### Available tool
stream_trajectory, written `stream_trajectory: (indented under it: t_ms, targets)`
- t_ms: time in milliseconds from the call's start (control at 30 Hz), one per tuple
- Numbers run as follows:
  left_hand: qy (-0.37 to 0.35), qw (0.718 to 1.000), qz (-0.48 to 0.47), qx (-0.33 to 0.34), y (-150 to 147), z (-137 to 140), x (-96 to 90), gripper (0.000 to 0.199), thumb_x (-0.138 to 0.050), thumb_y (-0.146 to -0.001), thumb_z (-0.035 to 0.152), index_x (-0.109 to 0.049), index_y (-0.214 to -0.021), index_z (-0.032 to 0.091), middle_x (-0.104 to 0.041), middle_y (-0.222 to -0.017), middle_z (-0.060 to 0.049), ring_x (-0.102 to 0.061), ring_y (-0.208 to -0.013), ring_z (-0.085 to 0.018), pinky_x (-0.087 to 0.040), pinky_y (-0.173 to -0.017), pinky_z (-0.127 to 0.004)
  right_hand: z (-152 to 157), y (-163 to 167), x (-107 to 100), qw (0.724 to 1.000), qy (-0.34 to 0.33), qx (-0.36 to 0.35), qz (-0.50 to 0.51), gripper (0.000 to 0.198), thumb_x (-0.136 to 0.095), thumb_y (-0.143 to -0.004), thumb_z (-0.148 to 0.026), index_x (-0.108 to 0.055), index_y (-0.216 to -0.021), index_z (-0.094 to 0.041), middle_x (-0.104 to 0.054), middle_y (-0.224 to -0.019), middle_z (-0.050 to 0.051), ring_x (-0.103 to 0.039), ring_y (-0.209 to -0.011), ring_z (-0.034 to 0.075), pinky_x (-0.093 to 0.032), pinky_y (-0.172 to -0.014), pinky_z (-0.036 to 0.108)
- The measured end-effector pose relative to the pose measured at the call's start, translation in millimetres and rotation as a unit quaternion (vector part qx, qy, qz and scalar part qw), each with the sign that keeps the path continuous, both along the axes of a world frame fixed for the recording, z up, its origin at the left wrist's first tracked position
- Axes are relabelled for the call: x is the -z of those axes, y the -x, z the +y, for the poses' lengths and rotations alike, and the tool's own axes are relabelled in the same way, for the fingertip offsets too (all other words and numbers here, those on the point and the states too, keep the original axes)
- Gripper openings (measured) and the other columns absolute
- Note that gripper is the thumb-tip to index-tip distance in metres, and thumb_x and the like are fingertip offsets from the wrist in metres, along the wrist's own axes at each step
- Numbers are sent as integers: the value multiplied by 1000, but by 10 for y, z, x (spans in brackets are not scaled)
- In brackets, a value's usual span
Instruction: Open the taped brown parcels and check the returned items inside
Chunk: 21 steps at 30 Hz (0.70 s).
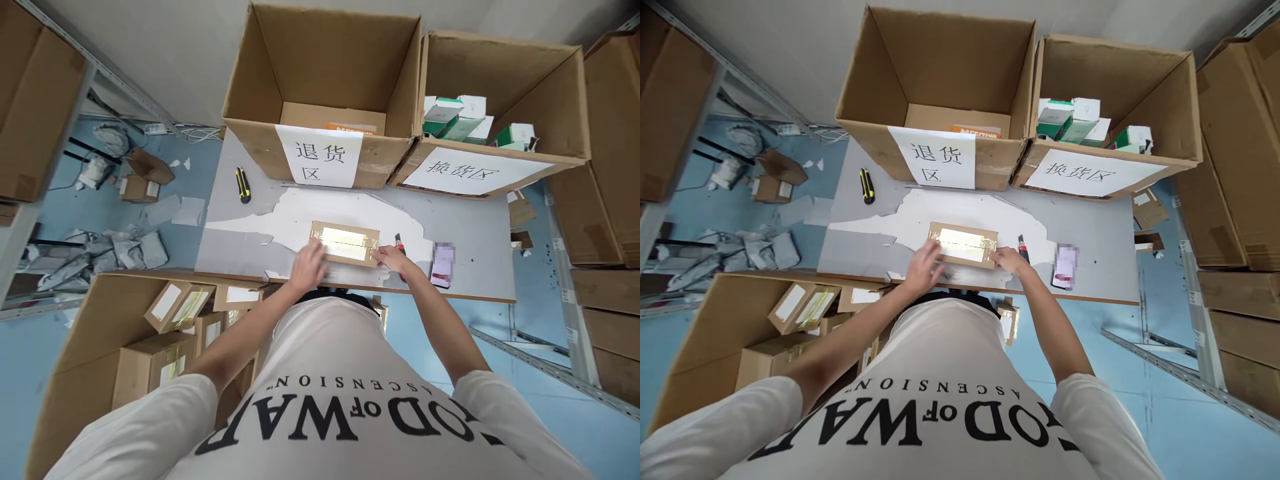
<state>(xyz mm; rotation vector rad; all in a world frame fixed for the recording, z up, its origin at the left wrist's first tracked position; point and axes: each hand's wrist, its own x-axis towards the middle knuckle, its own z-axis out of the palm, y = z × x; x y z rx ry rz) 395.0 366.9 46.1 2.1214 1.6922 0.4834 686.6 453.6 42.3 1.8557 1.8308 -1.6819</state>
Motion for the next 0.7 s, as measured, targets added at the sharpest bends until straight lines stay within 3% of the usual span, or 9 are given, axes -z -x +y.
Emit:
stream_trajectory:
  t_ms: [67, 167, 233, 333, 400, 500, 600, 700]
  targets:
    - [-21, 993, 25, 113, -140, -120, 53, 49, -44, -93, 38, -49, -138, 18, -41, -149, -16, -30, -143, -29, -26, -114, -46, -34, -15, 10, 999, 1, 5, 33, 48, -58, -79, -63, -66, -82, -16, -72, -83, 9, -67, -76, 21, -48, -71, 29]
    - [-24, 988, 68, 134, -278, -200, 157, 52, -45, -92, 33, -45, -141, 16, -39, -150, -17, -27, -144, -30, -25, -114, -48, -118, -123, 73, 997, -7, 14, 77, 54, -48, -86, -62, -65, -109, -16, -71, -100, 11, -66, -88, 23, -49, -81, 32]
    - [-22, 989, 80, 122, -314, -205, 214, 54, -46, -92, 33, -43, -142, 15, -39, -150, -17, -26, -144, -31, -24, -114, -49, -189, -241, 162, 996, -73, 60, -9, 58, -41, -90, -59, -56, -127, -17, -66, -115, 14, -63, -102, 26, -47, -89, 38]
    - [-18, 990, 77, 116, -326, -197, 248, 58, -48, -90, 39, -42, -143, 16, -38, -151, -17, -25, -144, -32, -24, -114, -49, -287, -405, 356, 956, -160, 93, -229, 69, -54, -84, -56, -43, -140, -17, -53, -129, 22, -50, -121, 36, -43, -95, 48]
    - [-14, 991, 74, 109, -330, -193, 239, 60, -50, -89, 42, -43, -143, 16, -38, -151, -18, -26, -144, -33, -23, -114, -50, -329, -462, 491, 941, -140, 63, -303, 78, -64, -78, -50, -36, -143, -18, -50, -129, 24, -46, -123, 39, -43, -94, 53]
    - [-11, 991, 77, 106, -335, -179, 206, 61, -51, -88, 45, -45, -141, 17, -40, -149, -17, -30, -142, -34, -23, -113, -50, -338, -484, 618, 941, -100, 51, -319, 77, -61, -80, -39, -27, -147, -20, -48, -127, 23, -51, -118, 39, -44, -92, 55]
    - [-13, 991, 82, 109, -331, -145, 185, 59, -51, -87, 46, -48, -139, 18, -43, -147, -17, -34, -139, -34, -25, -112, -48, -284, -496, 584, 947, -85, 72, -300, 77, -55, -81, -29, -23, -150, -18, -47, -127, 23, -54, -115, 38, -43, -95, 53]
    - [-13, 991, 77, 108, -326, -118, 202, 56, -52, -87, 46, -51, -137, 19, -45, -146, -16, -36, -138, -34, -24, -111, -48, -178, -487, 341, 961, -126, 96, -228, 73, -44, -85, -27, -16, -152, -14, -47, -132, 22, -55, -115, 34, -42, -98, 49]
